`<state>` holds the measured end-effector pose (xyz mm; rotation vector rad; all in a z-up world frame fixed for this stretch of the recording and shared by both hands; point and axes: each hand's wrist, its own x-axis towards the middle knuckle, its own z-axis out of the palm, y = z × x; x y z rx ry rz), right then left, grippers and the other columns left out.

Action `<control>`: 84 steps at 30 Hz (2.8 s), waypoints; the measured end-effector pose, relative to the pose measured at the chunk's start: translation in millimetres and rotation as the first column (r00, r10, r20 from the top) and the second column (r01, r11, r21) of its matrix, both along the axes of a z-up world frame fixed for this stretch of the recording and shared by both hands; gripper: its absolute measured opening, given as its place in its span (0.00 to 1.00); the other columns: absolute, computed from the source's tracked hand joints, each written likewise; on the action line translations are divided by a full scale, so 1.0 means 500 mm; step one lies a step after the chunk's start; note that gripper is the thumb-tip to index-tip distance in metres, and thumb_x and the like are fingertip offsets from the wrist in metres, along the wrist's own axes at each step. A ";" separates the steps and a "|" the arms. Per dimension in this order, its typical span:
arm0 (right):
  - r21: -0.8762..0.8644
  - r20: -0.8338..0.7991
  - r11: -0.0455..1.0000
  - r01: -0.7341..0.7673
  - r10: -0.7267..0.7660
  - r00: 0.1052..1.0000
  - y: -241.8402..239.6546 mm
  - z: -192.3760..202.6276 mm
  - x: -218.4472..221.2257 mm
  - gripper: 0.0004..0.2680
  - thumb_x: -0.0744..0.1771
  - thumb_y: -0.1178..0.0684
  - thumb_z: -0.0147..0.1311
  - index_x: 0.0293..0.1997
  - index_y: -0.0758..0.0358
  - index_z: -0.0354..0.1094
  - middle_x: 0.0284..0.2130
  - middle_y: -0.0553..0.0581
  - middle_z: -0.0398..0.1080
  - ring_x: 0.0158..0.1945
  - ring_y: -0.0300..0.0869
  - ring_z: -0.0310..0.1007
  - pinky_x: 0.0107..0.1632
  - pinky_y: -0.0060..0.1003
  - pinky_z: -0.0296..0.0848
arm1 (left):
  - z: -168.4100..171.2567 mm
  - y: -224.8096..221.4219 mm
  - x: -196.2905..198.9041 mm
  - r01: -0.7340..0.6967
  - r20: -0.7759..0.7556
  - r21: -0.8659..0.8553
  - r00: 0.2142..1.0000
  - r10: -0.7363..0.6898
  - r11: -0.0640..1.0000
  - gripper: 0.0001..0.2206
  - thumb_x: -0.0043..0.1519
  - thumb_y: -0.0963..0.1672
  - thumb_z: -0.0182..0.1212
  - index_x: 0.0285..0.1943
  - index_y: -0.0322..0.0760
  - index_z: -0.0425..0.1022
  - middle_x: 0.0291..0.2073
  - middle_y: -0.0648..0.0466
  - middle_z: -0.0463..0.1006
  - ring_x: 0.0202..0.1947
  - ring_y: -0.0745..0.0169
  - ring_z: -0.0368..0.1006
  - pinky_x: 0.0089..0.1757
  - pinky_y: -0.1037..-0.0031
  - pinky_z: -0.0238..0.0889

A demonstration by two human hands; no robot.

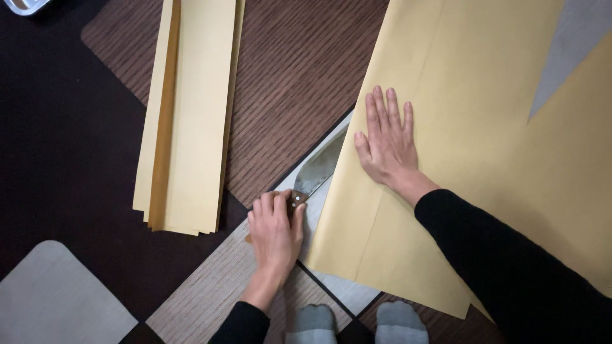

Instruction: Cutting large sheets of paper into strips by folding and using a knife

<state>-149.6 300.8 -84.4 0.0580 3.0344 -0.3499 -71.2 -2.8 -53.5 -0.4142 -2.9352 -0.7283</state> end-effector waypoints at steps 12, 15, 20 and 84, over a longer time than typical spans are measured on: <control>0.006 -0.015 1.000 -0.001 0.001 1.000 -0.002 -0.002 0.000 0.32 0.74 0.39 0.33 0.91 0.66 0.34 0.89 0.69 0.31 0.91 0.62 0.23 0.84 0.70 0.22 | 0.008 0.025 -0.040 -0.001 0.050 -0.014 0.999 0.002 1.000 0.18 0.67 0.51 0.73 0.61 0.41 0.81 0.49 0.52 0.75 0.47 0.46 0.74 0.44 0.57 0.64; -0.001 -0.031 1.000 -0.011 0.011 0.999 0.002 -0.013 0.002 0.33 0.74 0.38 0.34 0.91 0.66 0.33 0.89 0.71 0.30 0.91 0.64 0.23 0.84 0.72 0.23 | 0.013 0.030 -0.051 0.008 0.069 -0.020 0.998 -0.006 1.000 0.18 0.65 0.50 0.75 0.60 0.40 0.82 0.48 0.51 0.76 0.47 0.43 0.74 0.44 0.55 0.64; 0.020 -0.017 1.000 0.000 0.001 1.000 -0.001 -0.007 0.002 0.33 0.74 0.38 0.34 0.91 0.66 0.34 0.89 0.70 0.30 0.91 0.63 0.22 0.84 0.71 0.23 | 0.010 0.041 -0.069 0.009 0.029 -0.019 1.000 -0.008 1.000 0.18 0.65 0.50 0.74 0.60 0.42 0.80 0.47 0.52 0.74 0.46 0.44 0.73 0.43 0.56 0.63; 0.054 -0.029 0.998 0.015 -0.013 0.999 0.184 0.024 -0.293 0.30 0.76 0.35 0.33 0.90 0.59 0.43 0.89 0.62 0.37 0.89 0.57 0.24 0.83 0.70 0.24 | 0.028 0.084 -0.156 0.113 -0.012 -0.160 0.993 -0.117 0.981 0.26 0.73 0.51 0.64 0.70 0.24 0.76 0.53 0.43 0.77 0.46 0.51 0.71 0.44 0.63 0.63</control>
